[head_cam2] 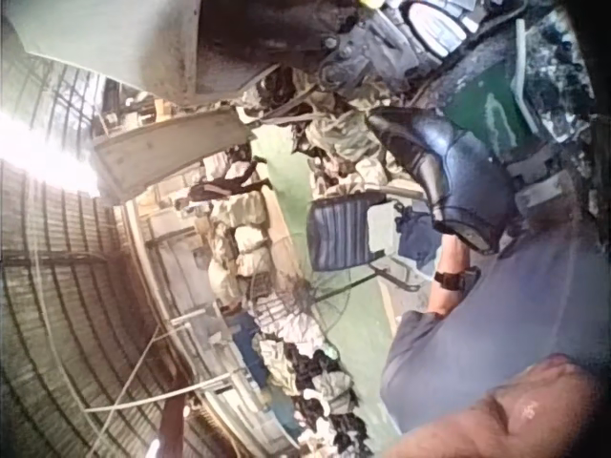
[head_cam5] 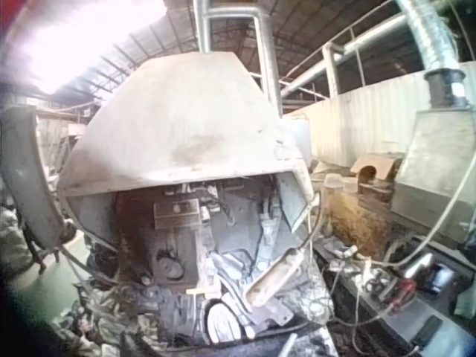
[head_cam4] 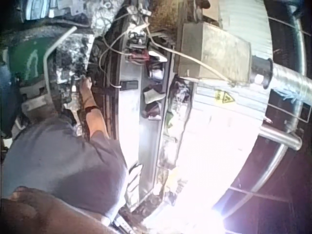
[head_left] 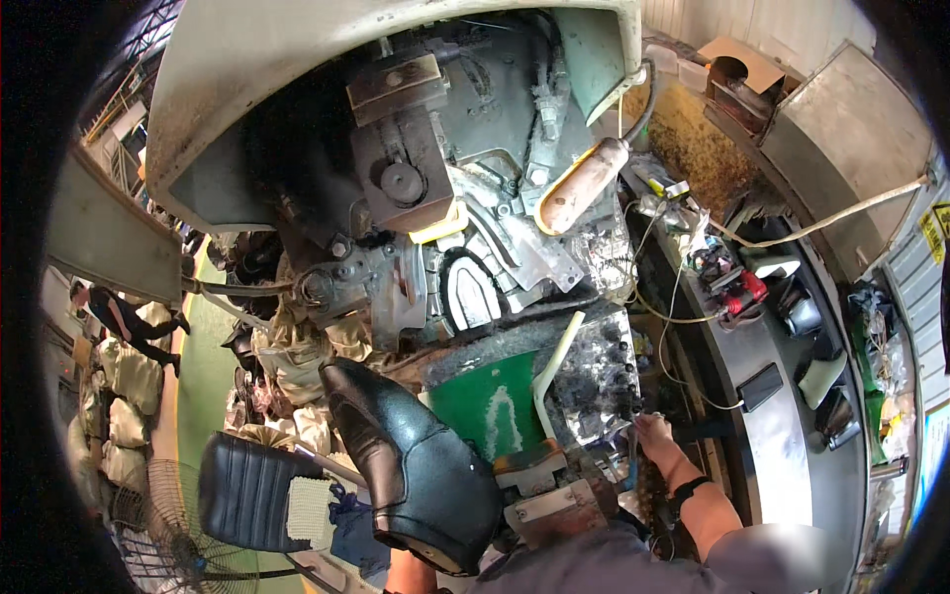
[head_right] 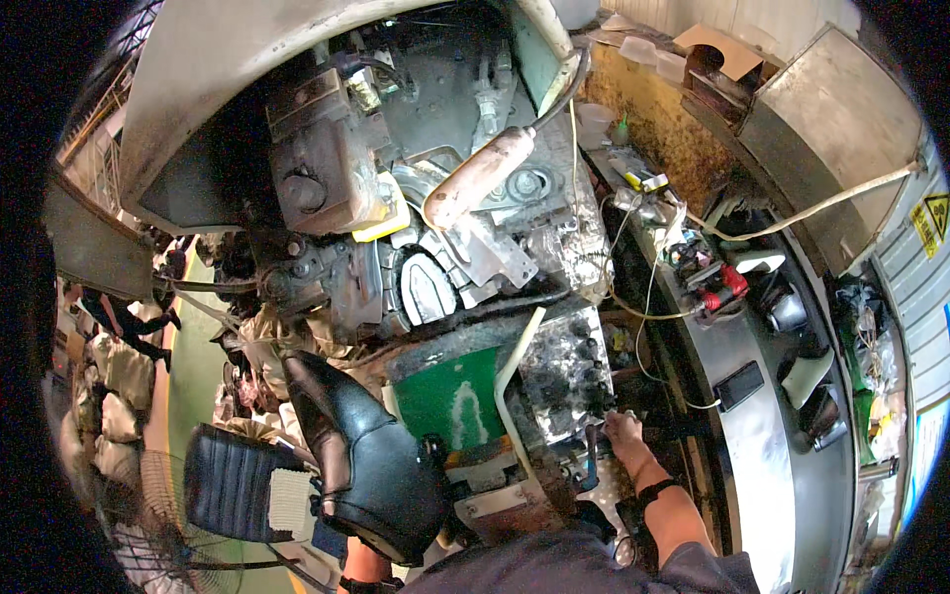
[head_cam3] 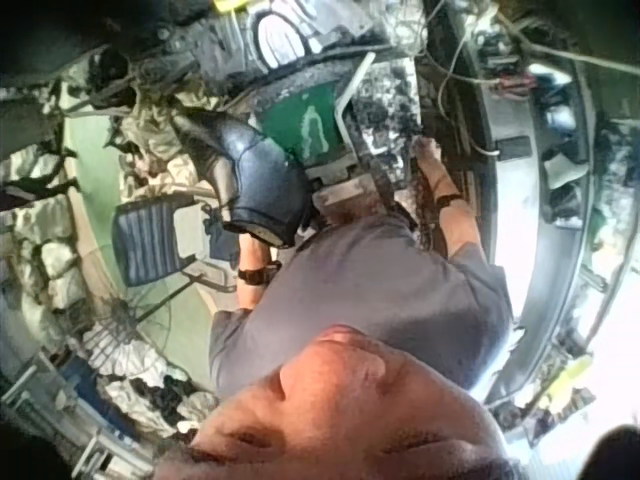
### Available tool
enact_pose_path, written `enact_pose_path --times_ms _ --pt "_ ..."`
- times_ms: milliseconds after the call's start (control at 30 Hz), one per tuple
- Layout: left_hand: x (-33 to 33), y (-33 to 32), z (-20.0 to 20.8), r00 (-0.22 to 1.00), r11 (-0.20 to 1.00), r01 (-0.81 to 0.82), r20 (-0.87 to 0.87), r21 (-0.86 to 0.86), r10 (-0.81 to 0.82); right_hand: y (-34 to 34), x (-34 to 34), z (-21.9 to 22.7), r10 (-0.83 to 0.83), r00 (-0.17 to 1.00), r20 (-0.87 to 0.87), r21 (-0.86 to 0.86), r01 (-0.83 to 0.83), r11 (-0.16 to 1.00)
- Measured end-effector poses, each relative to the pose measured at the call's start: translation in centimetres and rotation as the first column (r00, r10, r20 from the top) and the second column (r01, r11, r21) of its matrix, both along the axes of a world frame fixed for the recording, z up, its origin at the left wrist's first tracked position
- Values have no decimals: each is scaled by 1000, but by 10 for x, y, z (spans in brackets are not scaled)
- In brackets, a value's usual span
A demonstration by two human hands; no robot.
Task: Inserting shoe lasts into shoe uppers and operating a toe lasting machine in a shoe factory.
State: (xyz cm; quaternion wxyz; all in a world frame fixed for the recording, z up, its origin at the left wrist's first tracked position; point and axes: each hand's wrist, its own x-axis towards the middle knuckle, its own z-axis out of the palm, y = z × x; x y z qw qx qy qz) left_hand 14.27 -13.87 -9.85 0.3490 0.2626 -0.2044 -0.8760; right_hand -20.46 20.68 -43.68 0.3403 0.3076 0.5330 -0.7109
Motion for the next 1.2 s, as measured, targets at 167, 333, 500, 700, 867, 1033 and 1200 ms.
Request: enact_pose_path --times_ms 167,333,500,700,867,1033,1200 --pt "24 5 2 996 997 -71 54 -18 72 -60 27 14 351 909 -224 523 -192 830" --pt "13 6 1 999 1000 -29 31 6 29 -30 -4 -30 -98 959 -265 447 212 869" --pt "25 10 2 997 998 -67 46 4 67 -39 -1 -31 -112 985 132 519 27 855" --pt "37 15 -1 993 995 -104 63 3 104 -50 -19 20 154 987 -43 351 -129 927" --pt "32 14 -2 996 997 -76 49 18 76 -45 -24 22 -235 955 181 319 169 932" --pt "30 15 3 997 998 -60 45 15 59 -4 -34 -10 105 978 -178 341 -39 939" --pt "48 17 -2 993 995 -96 69 -13 96 -74 -1 166 -31 880 -475 150 115 982"
